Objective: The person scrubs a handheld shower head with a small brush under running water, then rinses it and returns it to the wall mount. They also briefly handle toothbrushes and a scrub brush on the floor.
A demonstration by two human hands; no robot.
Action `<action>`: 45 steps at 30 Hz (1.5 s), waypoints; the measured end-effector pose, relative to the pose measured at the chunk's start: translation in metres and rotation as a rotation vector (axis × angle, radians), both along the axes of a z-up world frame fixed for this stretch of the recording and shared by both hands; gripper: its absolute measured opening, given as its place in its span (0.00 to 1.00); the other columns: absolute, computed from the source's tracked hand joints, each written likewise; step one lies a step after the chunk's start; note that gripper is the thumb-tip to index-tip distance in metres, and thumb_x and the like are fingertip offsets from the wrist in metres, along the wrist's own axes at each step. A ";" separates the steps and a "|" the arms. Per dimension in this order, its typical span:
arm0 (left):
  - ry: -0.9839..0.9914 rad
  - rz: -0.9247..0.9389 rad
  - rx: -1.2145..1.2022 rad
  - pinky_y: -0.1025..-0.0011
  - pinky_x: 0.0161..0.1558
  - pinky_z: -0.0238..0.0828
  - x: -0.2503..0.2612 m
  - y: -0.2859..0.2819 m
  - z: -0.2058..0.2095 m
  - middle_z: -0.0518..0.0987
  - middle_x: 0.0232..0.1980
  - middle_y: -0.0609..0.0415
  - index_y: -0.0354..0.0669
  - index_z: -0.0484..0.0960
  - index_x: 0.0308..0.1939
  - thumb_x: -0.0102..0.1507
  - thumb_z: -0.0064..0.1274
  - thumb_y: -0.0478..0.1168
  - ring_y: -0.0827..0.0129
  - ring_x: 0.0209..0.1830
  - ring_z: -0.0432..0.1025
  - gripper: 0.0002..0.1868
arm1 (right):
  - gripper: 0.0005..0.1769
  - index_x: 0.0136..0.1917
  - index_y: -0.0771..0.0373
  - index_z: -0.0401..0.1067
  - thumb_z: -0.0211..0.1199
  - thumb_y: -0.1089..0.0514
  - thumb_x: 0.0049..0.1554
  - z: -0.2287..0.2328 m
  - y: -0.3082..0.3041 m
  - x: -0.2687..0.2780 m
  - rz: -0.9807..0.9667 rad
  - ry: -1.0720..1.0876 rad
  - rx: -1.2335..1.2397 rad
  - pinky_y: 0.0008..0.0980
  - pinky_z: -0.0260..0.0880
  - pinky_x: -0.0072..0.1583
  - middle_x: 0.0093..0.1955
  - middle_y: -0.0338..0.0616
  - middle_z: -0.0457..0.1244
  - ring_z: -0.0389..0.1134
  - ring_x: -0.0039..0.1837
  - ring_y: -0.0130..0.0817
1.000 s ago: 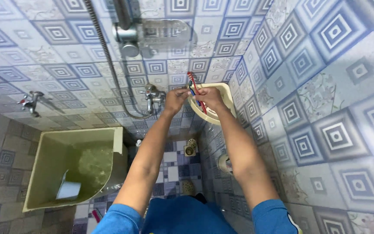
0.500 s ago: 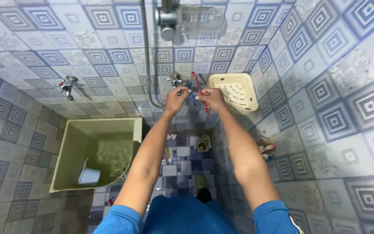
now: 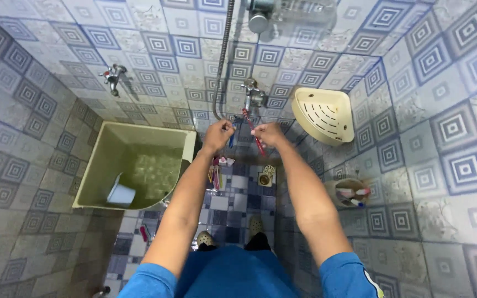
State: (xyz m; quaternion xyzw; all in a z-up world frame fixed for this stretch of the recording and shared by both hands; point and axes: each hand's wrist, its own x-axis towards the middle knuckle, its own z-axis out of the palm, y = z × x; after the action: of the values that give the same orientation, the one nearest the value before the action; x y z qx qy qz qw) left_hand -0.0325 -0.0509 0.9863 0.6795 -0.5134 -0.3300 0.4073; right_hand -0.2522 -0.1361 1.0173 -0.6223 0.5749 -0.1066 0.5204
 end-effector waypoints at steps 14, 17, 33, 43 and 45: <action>-0.089 0.201 0.410 0.48 0.52 0.76 -0.015 0.047 -0.060 0.86 0.49 0.49 0.53 0.83 0.46 0.64 0.56 0.46 0.47 0.54 0.79 0.08 | 0.16 0.56 0.63 0.79 0.66 0.53 0.58 -0.123 -0.007 0.015 0.271 0.166 0.061 0.39 0.81 0.43 0.52 0.56 0.71 0.75 0.47 0.44; -0.069 0.244 0.518 0.49 0.55 0.76 -0.016 0.061 -0.079 0.85 0.52 0.52 0.57 0.82 0.48 0.65 0.54 0.47 0.48 0.56 0.78 0.09 | 0.15 0.56 0.61 0.79 0.66 0.53 0.58 -0.170 0.000 0.021 0.311 0.198 0.069 0.38 0.82 0.43 0.53 0.54 0.72 0.76 0.48 0.43; -0.067 0.273 0.739 0.50 0.61 0.74 0.003 0.102 -0.329 0.85 0.56 0.50 0.54 0.84 0.56 0.67 0.52 0.51 0.47 0.61 0.77 0.17 | 0.17 0.60 0.43 0.78 0.58 0.47 0.60 -0.452 0.021 0.032 0.503 0.494 -0.034 0.48 0.69 0.68 0.64 0.42 0.70 0.68 0.70 0.48; -0.208 0.255 0.901 0.52 0.61 0.76 0.049 0.061 -0.644 0.85 0.57 0.47 0.56 0.86 0.56 0.69 0.47 0.51 0.48 0.61 0.77 0.17 | 0.18 0.63 0.47 0.78 0.59 0.50 0.60 -0.739 -0.035 0.042 0.527 0.516 -0.014 0.48 0.70 0.68 0.64 0.46 0.70 0.69 0.69 0.50; -0.254 0.260 0.857 0.51 0.62 0.74 0.047 0.050 -0.674 0.83 0.57 0.43 0.47 0.83 0.59 0.70 0.48 0.47 0.49 0.62 0.77 0.18 | 0.17 0.56 0.48 0.82 0.54 0.49 0.61 -0.808 -0.049 0.032 0.738 0.642 -0.158 0.49 0.70 0.68 0.61 0.47 0.71 0.70 0.68 0.51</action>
State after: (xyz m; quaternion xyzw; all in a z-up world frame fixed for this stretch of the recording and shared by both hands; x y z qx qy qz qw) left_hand 0.0144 -0.0009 0.3127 0.8801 -0.2872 -0.3729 0.0619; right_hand -0.2204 -0.1855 0.2095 -0.8233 0.4377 0.2385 0.2714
